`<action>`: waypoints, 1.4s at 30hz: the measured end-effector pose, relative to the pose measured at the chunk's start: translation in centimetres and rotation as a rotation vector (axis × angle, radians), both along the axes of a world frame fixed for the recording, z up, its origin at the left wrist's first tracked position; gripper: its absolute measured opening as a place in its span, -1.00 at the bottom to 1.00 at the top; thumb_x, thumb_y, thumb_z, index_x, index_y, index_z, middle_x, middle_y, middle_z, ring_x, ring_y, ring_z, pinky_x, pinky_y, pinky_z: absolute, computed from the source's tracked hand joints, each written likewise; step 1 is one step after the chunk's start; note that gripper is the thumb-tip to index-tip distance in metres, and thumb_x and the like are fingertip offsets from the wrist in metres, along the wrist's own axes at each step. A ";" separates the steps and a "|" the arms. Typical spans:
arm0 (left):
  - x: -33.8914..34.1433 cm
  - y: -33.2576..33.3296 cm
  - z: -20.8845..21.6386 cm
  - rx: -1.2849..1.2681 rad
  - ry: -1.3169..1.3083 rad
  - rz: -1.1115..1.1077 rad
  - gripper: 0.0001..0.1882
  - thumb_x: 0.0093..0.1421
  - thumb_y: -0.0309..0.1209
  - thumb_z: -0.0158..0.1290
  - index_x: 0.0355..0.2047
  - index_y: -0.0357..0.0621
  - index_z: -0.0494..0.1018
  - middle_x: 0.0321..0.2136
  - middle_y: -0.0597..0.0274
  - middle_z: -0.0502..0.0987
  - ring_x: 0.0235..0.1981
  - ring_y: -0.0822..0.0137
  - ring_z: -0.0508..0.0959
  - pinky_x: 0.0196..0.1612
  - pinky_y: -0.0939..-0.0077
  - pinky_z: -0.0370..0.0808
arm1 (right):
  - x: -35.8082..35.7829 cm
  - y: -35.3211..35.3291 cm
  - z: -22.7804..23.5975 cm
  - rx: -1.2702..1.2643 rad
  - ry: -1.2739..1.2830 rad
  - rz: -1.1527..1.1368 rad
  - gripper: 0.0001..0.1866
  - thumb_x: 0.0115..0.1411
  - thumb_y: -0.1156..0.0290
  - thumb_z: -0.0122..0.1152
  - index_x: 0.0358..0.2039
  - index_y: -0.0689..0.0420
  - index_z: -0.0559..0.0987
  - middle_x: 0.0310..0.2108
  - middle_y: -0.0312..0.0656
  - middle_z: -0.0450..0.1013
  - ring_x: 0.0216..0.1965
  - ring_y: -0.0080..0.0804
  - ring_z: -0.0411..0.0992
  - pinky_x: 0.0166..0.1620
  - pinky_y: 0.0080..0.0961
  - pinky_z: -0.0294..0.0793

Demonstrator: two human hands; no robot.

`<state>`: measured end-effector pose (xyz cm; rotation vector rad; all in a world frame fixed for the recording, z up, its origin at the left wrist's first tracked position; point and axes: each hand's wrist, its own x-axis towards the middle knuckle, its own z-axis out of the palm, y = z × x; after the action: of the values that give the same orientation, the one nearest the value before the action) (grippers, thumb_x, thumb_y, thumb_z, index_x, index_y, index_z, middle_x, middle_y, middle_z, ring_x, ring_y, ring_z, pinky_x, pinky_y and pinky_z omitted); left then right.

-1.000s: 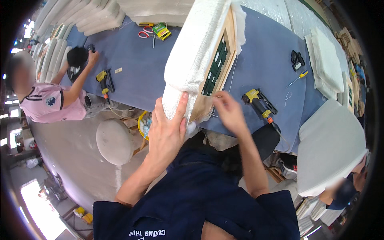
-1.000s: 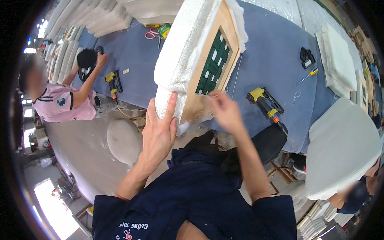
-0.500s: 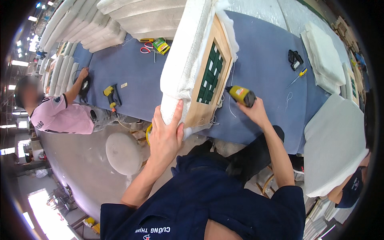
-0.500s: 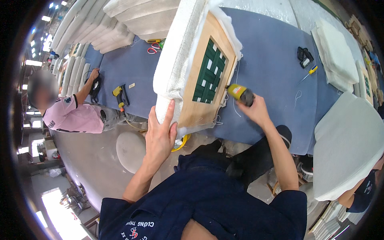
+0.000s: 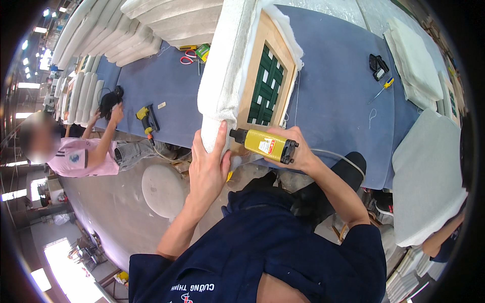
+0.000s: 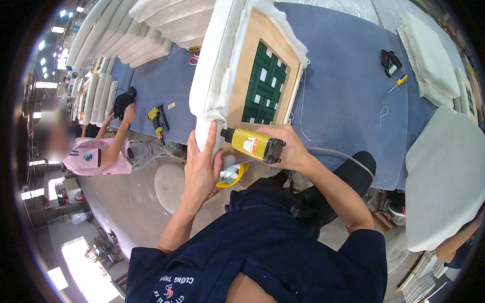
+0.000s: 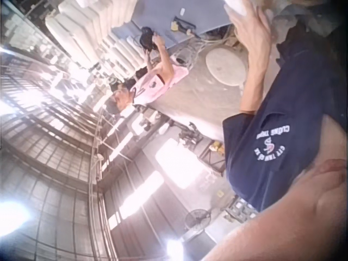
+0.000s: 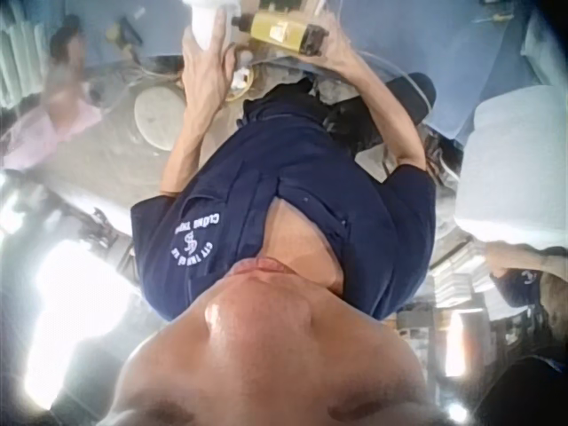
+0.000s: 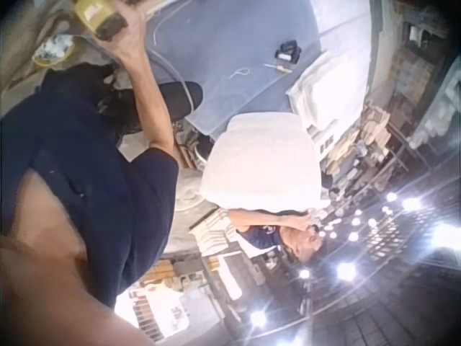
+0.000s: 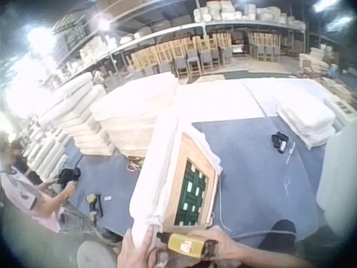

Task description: The person wraps white foam padding around a wooden chair frame and secures it using a pneumatic staple gun. They repeatedly pull the fabric taut, staple along the edges, and flip the frame to work on different sides. Other workers are visible nearby performing similar tasks.

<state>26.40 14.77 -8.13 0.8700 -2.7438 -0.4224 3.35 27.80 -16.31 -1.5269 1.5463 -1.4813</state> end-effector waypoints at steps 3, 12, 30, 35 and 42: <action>-0.2 0.0 0.3 0.014 -0.007 -0.005 -0.10 0.30 -0.51 0.28 0.60 0.27 0.21 0.33 -0.39 0.23 0.23 -0.40 0.46 0.17 -0.08 0.55 | 0.9 0.6 0.0 0.006 -0.070 0.042 -0.54 -0.07 0.43 0.62 -0.11 0.19 0.66 -0.33 0.04 0.64 -0.30 0.14 0.64 -0.23 -0.33 0.64; 0.4 -0.4 1.5 0.109 -0.141 -0.014 0.16 0.15 -0.58 0.36 0.66 0.28 0.01 0.40 -0.49 0.14 0.36 -0.52 0.34 0.34 -0.11 0.45 | 3.6 1.4 -0.2 0.097 -0.051 0.098 -0.49 -0.10 0.40 0.64 -0.07 0.08 0.68 -0.31 -0.02 0.67 -0.26 0.10 0.66 -0.22 -0.29 0.65; -4.7 -12.3 8.5 0.282 0.351 -0.369 -0.22 0.60 -0.15 0.02 0.63 -0.23 -0.03 0.46 -0.25 0.32 0.38 -0.07 0.45 0.38 0.01 0.45 | -11.0 15.3 -4.1 0.263 0.453 -0.808 -0.75 0.21 0.28 0.41 -0.15 0.08 0.65 -0.29 -0.20 0.64 -0.14 -0.13 0.61 -0.07 -0.14 0.57; -15.8 -17.0 7.3 0.630 0.112 -0.168 -0.11 0.58 0.02 0.01 0.68 -0.03 -0.14 0.59 -0.28 0.08 0.51 -0.17 0.27 0.46 -0.02 0.36 | -8.8 23.6 -0.7 0.192 0.521 -1.009 -0.86 0.26 0.37 0.39 -0.18 0.07 0.71 -0.25 -0.22 0.65 -0.15 -0.16 0.62 -0.06 -0.15 0.59; -20.6 -25.2 2.5 0.146 0.010 -0.220 0.11 0.42 0.13 0.19 0.67 -0.13 -0.17 0.61 -0.28 -0.02 0.58 -0.14 0.13 0.54 0.16 0.18 | -6.0 47.5 13.3 0.009 0.652 -2.053 -0.89 0.36 0.60 0.22 -0.18 0.22 0.69 -0.19 -0.18 0.65 -0.08 -0.39 0.59 0.07 -0.40 0.53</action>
<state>5.84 -10.47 -5.64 0.5957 -2.8379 -0.6726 -2.70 75.31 -2.96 0.3193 3.8586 -1.5186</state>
